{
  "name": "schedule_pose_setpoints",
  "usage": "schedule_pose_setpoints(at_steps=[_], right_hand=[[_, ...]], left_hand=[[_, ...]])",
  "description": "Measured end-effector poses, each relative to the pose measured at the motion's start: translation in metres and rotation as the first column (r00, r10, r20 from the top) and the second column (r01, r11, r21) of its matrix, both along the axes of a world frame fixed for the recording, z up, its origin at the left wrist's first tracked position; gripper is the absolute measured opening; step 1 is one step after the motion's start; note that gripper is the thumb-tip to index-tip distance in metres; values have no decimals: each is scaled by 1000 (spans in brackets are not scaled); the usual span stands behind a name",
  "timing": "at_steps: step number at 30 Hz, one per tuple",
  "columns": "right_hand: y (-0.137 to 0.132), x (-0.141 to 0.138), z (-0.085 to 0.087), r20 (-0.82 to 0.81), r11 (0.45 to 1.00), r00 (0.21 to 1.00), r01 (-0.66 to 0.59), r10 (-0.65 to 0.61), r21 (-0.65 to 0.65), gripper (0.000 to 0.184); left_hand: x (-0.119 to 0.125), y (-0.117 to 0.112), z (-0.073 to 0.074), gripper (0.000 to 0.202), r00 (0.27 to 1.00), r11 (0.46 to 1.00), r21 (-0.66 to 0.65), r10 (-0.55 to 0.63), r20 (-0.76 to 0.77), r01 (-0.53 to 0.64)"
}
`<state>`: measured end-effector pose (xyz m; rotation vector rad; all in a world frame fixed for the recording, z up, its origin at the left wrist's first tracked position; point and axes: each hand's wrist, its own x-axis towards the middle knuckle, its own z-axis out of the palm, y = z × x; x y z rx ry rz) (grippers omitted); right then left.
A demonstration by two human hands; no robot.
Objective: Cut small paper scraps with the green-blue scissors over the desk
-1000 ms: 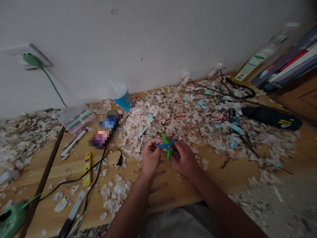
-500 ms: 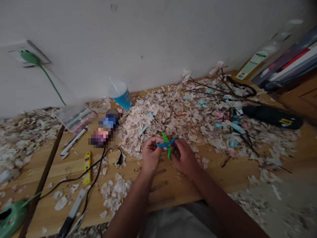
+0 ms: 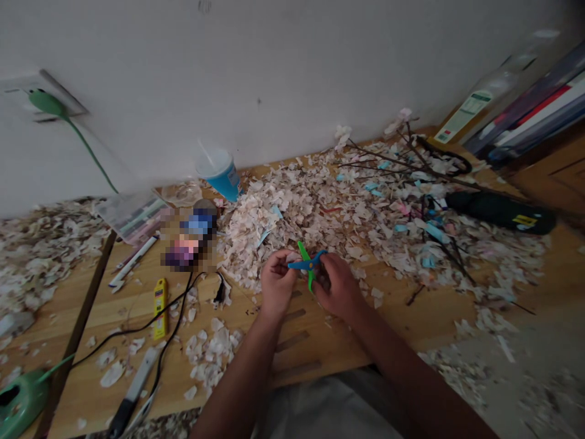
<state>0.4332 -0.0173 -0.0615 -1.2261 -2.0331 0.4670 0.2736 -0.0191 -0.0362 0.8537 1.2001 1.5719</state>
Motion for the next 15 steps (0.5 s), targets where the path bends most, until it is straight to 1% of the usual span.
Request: schedule_pose_setpoints(at_steps=[5, 10, 15], right_hand=[[1, 1, 2, 5, 999, 1000, -13, 13, -30, 39], [1, 1, 1, 16, 1000, 1000, -4, 5, -29, 39], [0, 1, -1, 31, 1000, 1000, 2, -2, -23, 37]], left_hand=[[1, 0, -1, 24, 1000, 1000, 6, -2, 5, 2], [1, 0, 1, 25, 1000, 1000, 10, -3, 11, 2], [2, 1, 3, 27, 1000, 1000, -8, 22, -12, -22]])
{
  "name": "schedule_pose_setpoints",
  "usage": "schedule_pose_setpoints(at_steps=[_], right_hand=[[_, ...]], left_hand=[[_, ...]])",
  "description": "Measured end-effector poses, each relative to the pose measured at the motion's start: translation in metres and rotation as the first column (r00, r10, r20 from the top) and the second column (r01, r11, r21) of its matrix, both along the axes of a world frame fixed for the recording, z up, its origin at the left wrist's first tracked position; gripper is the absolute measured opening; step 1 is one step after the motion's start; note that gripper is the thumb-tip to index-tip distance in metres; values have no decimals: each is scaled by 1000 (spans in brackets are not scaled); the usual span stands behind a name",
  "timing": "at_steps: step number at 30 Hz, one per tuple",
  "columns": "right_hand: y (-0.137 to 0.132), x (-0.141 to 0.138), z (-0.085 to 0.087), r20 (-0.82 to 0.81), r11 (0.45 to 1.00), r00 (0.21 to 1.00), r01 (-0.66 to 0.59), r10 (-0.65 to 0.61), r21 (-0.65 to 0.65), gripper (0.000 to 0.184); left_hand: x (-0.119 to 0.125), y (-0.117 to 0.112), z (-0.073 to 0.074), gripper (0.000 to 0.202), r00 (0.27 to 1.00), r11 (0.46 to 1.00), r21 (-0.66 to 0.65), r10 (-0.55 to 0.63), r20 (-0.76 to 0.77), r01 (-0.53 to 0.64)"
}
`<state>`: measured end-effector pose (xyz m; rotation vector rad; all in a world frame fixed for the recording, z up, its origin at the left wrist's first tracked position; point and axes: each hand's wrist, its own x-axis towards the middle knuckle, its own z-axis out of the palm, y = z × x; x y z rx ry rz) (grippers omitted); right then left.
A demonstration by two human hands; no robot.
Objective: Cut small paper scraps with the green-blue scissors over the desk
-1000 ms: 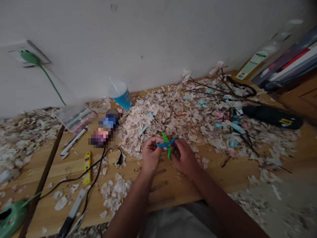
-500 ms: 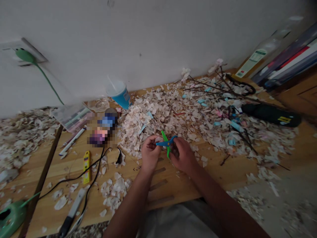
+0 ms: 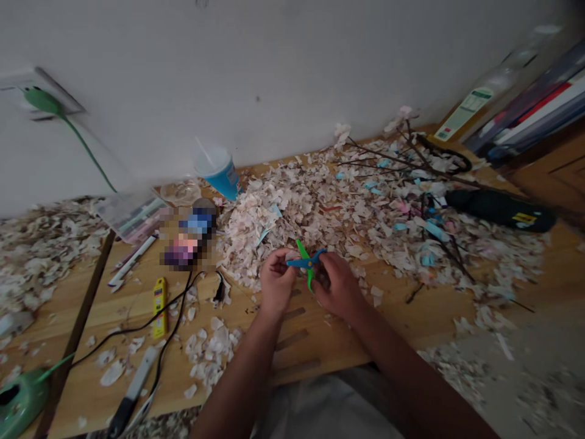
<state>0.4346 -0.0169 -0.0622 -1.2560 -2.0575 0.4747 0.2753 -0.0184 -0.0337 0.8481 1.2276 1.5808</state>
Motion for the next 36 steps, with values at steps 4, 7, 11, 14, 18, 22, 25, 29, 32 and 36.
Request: schedule_pose_setpoints(at_steps=[4, 7, 11, 14, 18, 22, 25, 29, 32, 36], right_hand=[[0, 0, 0, 0, 1000, 1000, 3, -3, 8, 37], [0, -1, 0, -7, 1000, 1000, 8, -7, 26, 40], [-1, -1, 1, -1, 1000, 1000, 15, -14, 20, 41], [-1, 0, 0, 7, 1000, 1000, 12, -12, 19, 42], [-1, 0, -3, 2, 1000, 1000, 7, -7, 30, 45], [-1, 1, -4, -8, 999, 1000, 8, -8, 46, 46], [0, 1, -3, -8, 999, 1000, 0, 0, 35, 43], [0, 0, 0, -16, 999, 1000, 2, -2, 33, 41], [0, 0, 1, -17, 999, 1000, 10, -10, 37, 42], [0, -1, 2, -20, 999, 1000, 20, -19, 49, 42]], left_hand=[[-1, 0, -3, 28, 1000, 1000, 3, -3, -8, 3], [-1, 0, -6, 28, 1000, 1000, 5, 3, -7, -3], [0, 0, -5, 26, 1000, 1000, 6, 2, -16, -2], [0, 0, -2, 28, 1000, 1000, -5, 6, -17, -6], [1, 0, 0, 30, 1000, 1000, -15, 5, -12, -5], [0, 0, 0, 29, 1000, 1000, -2, -12, -6, 12], [0, 0, 1, 31, 999, 1000, 3, -31, 11, 31], [0, 0, 0, 30, 999, 999, 1, -37, 9, 37], [0, -1, -2, 29, 1000, 1000, -15, -25, -2, 25], [0, 0, -4, 29, 1000, 1000, -12, -7, 21, 8]])
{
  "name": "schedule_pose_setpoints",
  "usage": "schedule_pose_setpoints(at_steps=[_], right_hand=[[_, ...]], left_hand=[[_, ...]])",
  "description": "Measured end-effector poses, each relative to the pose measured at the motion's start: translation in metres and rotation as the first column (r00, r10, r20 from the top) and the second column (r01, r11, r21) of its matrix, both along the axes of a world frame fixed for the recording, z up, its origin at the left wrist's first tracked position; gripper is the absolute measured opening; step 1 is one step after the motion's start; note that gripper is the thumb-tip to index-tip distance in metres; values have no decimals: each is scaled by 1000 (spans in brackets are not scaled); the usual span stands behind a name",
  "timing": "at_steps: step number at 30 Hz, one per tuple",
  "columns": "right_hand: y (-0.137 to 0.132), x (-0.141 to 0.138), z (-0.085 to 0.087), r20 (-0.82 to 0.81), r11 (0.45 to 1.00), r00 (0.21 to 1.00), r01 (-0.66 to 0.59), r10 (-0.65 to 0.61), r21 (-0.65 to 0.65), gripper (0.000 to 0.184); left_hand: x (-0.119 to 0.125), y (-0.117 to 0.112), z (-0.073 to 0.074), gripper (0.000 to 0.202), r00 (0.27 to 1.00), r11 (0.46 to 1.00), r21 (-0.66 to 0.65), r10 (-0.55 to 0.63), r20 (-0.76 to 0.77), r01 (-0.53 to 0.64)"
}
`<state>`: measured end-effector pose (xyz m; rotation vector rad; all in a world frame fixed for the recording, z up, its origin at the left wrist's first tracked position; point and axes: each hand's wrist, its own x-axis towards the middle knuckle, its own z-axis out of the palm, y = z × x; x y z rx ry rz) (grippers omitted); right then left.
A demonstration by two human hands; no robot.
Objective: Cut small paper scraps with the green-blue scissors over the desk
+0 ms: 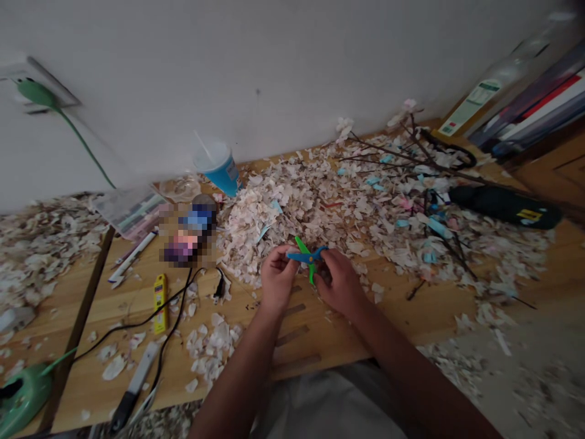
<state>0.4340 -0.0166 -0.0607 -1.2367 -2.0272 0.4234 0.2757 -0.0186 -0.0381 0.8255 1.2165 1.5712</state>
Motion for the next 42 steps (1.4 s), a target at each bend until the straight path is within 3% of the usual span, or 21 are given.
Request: schedule_pose_setpoints(at_steps=[19, 32, 42], right_hand=[[0, 0, 1, 10, 1000, 1000, 7, -7, 13, 38], [2, 1, 3, 21, 1000, 1000, 2, -2, 18, 33], [2, 1, 3, 37, 1000, 999, 18, -19, 13, 32]], left_hand=[[1, 0, 1, 32, 1000, 1000, -28, 12, 24, -11], [0, 0, -8, 29, 999, 1000, -22, 2, 49, -1], [2, 2, 0, 30, 995, 1000, -18, 4, 95, -3]])
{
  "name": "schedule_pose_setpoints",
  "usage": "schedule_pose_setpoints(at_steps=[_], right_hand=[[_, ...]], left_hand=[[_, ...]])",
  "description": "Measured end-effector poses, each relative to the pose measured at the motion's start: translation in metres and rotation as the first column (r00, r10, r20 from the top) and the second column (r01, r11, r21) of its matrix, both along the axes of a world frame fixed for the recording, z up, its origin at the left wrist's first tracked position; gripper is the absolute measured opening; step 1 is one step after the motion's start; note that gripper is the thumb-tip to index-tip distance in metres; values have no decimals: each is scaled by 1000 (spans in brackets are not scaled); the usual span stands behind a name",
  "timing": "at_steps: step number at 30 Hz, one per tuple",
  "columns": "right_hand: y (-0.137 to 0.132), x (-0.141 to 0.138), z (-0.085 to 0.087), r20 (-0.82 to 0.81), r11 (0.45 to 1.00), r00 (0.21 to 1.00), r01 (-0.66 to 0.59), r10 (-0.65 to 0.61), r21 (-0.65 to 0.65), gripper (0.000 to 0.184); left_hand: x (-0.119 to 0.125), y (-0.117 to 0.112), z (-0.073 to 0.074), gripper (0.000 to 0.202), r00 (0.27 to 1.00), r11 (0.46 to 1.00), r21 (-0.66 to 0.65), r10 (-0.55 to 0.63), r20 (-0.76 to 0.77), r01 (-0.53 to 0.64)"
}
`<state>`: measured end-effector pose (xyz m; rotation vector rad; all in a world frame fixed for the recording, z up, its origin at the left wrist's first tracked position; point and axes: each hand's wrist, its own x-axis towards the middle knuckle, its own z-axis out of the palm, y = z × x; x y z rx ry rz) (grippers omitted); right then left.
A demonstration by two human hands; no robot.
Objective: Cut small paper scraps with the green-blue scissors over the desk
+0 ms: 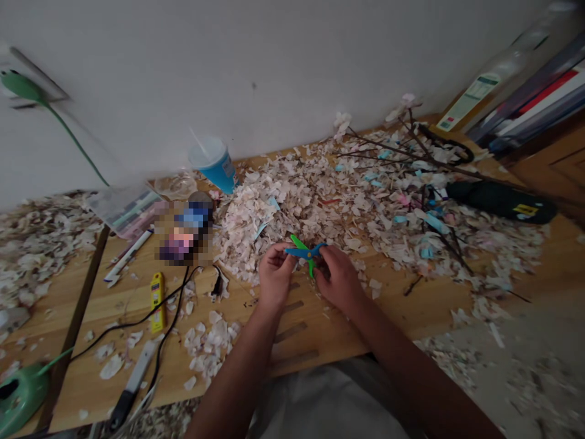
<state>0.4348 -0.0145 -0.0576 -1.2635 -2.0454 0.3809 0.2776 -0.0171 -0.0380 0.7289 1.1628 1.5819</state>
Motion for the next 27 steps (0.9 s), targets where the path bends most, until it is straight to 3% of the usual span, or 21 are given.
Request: schedule_pose_setpoints(at_steps=[10, 17, 27], right_hand=[[-1, -1, 0, 17, 1000, 1000, -15, 15, -25, 36], [-2, -2, 0, 21, 1000, 1000, 6, -6, -12, 42], [-2, -1, -1, 29, 1000, 999, -23, 23, -4, 42]], left_hand=[[-2, -1, -4, 25, 1000, 1000, 24, 15, -23, -15], [-2, 0, -1, 28, 996, 1000, 6, 8, -93, -7], [-1, 0, 1, 27, 997, 1000, 4, 10, -79, -10]])
